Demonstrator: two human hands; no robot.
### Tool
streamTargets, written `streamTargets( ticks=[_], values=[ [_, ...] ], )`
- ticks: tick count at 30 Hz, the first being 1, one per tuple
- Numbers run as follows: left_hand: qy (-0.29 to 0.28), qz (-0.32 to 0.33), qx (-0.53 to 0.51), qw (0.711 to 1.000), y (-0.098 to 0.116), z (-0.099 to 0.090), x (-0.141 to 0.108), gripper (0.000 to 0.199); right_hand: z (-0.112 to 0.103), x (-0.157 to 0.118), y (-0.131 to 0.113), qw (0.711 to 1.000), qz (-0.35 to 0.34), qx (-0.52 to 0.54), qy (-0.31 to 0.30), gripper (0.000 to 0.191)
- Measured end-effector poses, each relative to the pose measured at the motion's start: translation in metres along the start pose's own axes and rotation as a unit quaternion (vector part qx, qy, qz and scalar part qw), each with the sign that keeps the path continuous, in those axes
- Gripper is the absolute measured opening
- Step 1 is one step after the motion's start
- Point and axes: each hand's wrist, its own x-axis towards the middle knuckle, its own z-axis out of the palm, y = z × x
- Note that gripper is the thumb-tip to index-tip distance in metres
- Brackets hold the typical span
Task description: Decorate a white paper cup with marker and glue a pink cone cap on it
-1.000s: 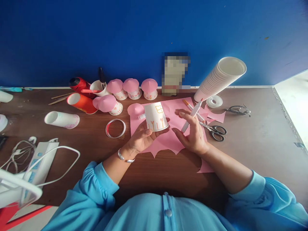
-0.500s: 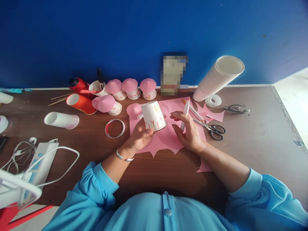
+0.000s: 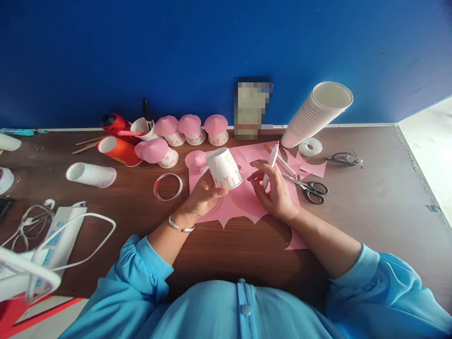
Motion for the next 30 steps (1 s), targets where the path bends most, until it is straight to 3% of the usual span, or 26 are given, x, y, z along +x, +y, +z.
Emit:
streamTargets(
  ticks=[2,5,11,15,19,25,30],
  values=[
    [0.0,0.01,0.035,0.999,-0.001,-0.001,-0.001,0.066,0.0,0.0,0.0,1.0,0.005,0.002,0.0,0.047],
    [-0.001,0.057,0.167,0.984,-0.004,0.0,-0.004,0.07,-0.001,0.001,0.003,1.0,-0.004,0.0,0.018,0.049],
    [-0.062,0.186,0.46,0.866,-0.012,0.005,-0.006,0.081,-0.007,0.005,0.015,0.997,0.009,-0.003,0.077,0.046],
    [-0.058,0.206,0.562,0.799,-0.015,0.004,-0.004,0.085,-0.008,0.005,0.018,0.997,0.043,0.014,0.062,0.046],
    [-0.04,0.214,0.617,0.756,-0.019,0.002,-0.001,0.083,-0.007,0.004,0.018,0.997,0.051,0.02,0.047,0.045],
    [-0.064,0.208,0.64,0.737,-0.016,0.004,-0.005,0.096,-0.007,0.005,0.018,0.997,0.058,0.021,0.048,0.041],
    [-0.094,0.187,0.642,0.738,-0.004,0.008,-0.013,0.088,-0.007,0.006,0.019,0.998,0.044,0.015,0.049,0.047]
  ],
)
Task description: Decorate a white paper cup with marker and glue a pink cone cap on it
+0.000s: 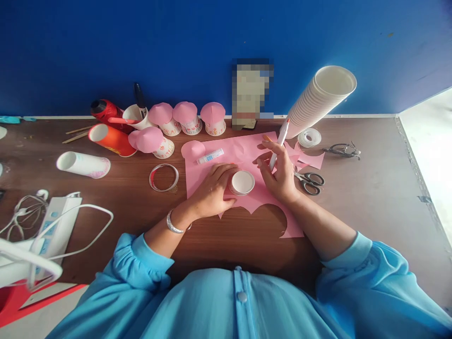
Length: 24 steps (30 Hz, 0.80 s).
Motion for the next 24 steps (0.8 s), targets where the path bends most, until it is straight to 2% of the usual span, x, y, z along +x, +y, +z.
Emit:
streamTargets(
  ticks=[4,6,8,10,12,14,18,22,24],
  values=[
    [-0.013,0.005,0.02,1.0,-0.002,-0.01,-0.004,0.085,0.001,0.0,0.0,1.0,-0.008,0.002,-0.006,0.05],
    [0.015,-0.011,0.042,0.999,-0.006,-0.012,-0.005,0.078,0.001,0.0,0.0,1.0,-0.006,0.01,-0.012,0.052],
    [0.065,-0.039,0.071,0.995,-0.011,-0.011,-0.004,0.065,0.002,0.0,-0.001,1.0,-0.003,0.017,-0.018,0.055],
    [0.088,-0.056,0.091,0.99,-0.015,-0.007,-0.002,0.05,0.003,0.0,-0.001,1.0,-0.005,0.019,-0.02,0.056],
    [0.069,-0.053,0.104,0.991,-0.017,-0.001,0.001,0.034,0.003,0.0,-0.001,1.0,-0.006,0.012,-0.02,0.057],
    [0.063,-0.052,0.122,0.989,-0.018,0.005,0.005,0.027,0.004,0.0,-0.001,1.0,-0.006,0.006,-0.02,0.057],
    [0.065,-0.05,0.145,0.986,-0.021,0.008,0.008,0.021,0.005,-0.001,-0.001,1.0,-0.001,0.017,-0.018,0.053],
    [0.074,-0.071,0.148,0.984,-0.026,0.008,0.007,0.022,0.001,0.001,-0.002,0.999,0.007,0.038,-0.018,0.034],
    [0.071,-0.08,0.146,0.984,-0.028,0.007,0.006,0.023,-0.003,0.002,-0.003,0.999,0.007,0.033,-0.01,0.03]
  ],
)
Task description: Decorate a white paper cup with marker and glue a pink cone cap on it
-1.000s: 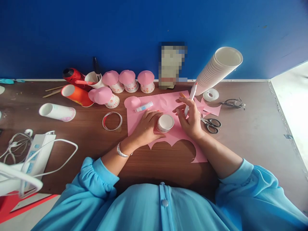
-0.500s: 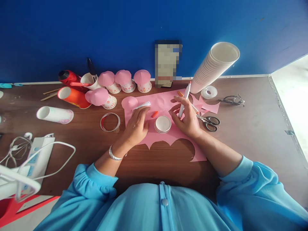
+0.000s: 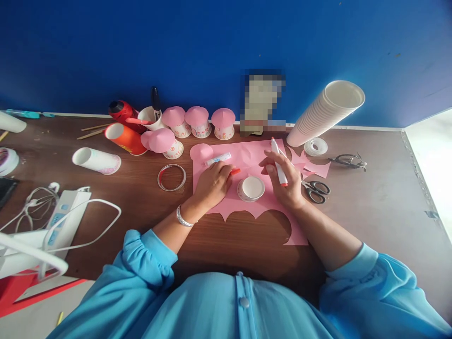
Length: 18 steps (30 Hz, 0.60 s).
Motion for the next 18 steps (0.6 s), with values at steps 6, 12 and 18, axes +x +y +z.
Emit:
streamTargets(
  ticks=[6,12,18],
  values=[
    [-0.011,-0.014,0.022,1.0,0.0,0.001,0.001,0.017,-0.005,0.008,-0.002,0.987,0.116,0.101,0.041,0.033],
    [0.053,-0.024,-0.126,0.99,0.001,-0.002,0.005,0.009,0.002,0.014,0.0,0.903,0.29,0.314,0.039,0.045],
    [0.085,-0.069,-0.238,0.965,0.007,-0.007,0.008,0.011,0.004,0.012,-0.003,0.895,0.311,0.321,0.002,0.044]
  ],
)
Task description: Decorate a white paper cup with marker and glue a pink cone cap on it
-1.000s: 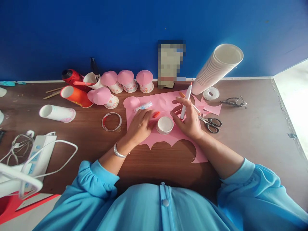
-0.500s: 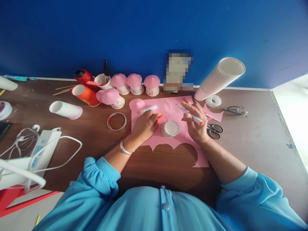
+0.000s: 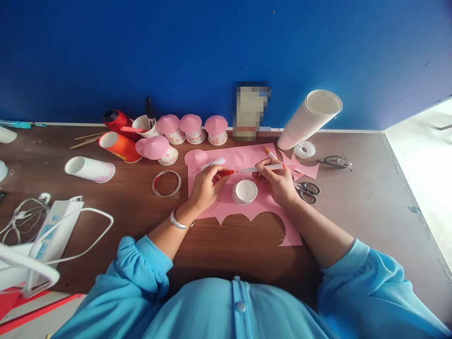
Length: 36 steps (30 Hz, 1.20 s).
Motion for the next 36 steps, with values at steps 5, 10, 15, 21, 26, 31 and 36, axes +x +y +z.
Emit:
streamTargets(
  ticks=[5,10,15,21,26,31,36],
  values=[
    [-0.021,0.001,-0.005,1.0,0.002,0.0,-0.001,0.01,0.0,0.001,0.003,1.0,0.0,-0.008,-0.013,0.045],
    [-0.027,0.012,-0.006,1.0,0.004,-0.001,-0.001,0.01,0.001,0.0,0.002,1.0,0.002,-0.019,-0.021,0.045],
    [-0.025,0.038,-0.016,0.999,0.006,-0.002,0.0,0.014,0.003,-0.002,-0.001,0.998,0.008,-0.048,-0.035,0.045],
    [-0.029,-0.001,-0.084,0.996,0.004,-0.003,0.0,0.014,0.001,-0.004,-0.006,0.996,0.007,-0.077,-0.054,0.043],
    [-0.024,-0.005,-0.103,0.994,0.007,-0.005,-0.001,0.015,0.006,-0.007,-0.006,0.997,-0.012,-0.062,-0.049,0.042],
    [0.015,0.045,-0.052,0.998,0.008,-0.005,0.001,0.011,0.012,-0.004,0.0,0.997,-0.014,-0.05,-0.054,0.045],
    [0.05,0.041,0.005,0.998,-0.007,-0.002,0.008,0.011,-0.006,0.008,0.001,0.922,-0.135,-0.362,-0.036,0.028]
  ],
)
